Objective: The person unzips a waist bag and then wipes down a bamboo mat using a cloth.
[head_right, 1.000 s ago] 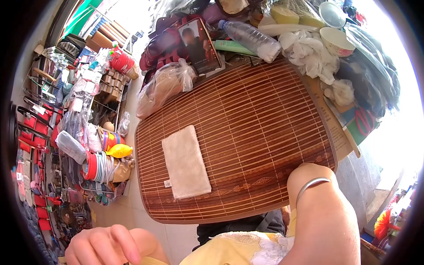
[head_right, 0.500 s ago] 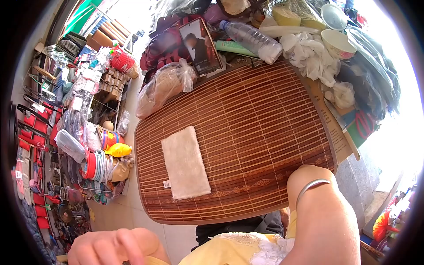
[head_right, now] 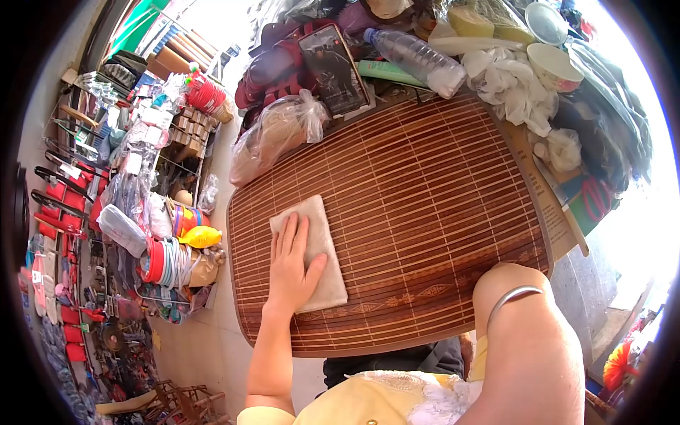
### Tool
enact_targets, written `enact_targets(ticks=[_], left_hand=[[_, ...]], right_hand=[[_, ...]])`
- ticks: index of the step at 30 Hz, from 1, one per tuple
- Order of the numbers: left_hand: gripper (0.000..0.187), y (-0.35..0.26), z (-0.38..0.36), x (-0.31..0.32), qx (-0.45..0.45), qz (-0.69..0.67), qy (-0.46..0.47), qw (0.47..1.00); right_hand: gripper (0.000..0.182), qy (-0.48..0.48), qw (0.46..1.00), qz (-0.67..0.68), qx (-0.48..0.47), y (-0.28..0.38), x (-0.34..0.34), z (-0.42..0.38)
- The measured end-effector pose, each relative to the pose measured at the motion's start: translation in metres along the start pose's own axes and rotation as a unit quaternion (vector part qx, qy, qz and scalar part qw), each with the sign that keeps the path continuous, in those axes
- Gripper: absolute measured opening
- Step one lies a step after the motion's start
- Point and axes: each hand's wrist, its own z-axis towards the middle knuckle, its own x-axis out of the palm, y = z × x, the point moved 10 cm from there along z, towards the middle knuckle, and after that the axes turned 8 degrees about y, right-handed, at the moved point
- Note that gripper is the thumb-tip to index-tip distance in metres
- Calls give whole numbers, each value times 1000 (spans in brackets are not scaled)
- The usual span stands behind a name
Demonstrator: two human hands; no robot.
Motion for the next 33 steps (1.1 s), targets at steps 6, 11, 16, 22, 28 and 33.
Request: enact_targets(ticks=[6,11,16,22,28,33], left_hand=[[69,47,20,-3,-37,18,-25,999],[65,24,23,0,-38,39,-20,998],[69,-84,7,14,106,31,16,994],[68,-130,-10,22,180,-30,53,982],[67,-64,12,13,80,7,32,996],[63,27,17,-5,-44,10,-35,998]], right_hand=[[22,-75,997,-33,-8,-5,-15,-4],[54,-35,999,-37,14,-4,-19,5],[111,72,987,-125,-78,7,12,-1],[71,-40,998,-17,37,-2,1,-3],[46,-131,991,5,-3,-4,-21,-6],[40,-79,995,-69,-2,3,-23,-3]])
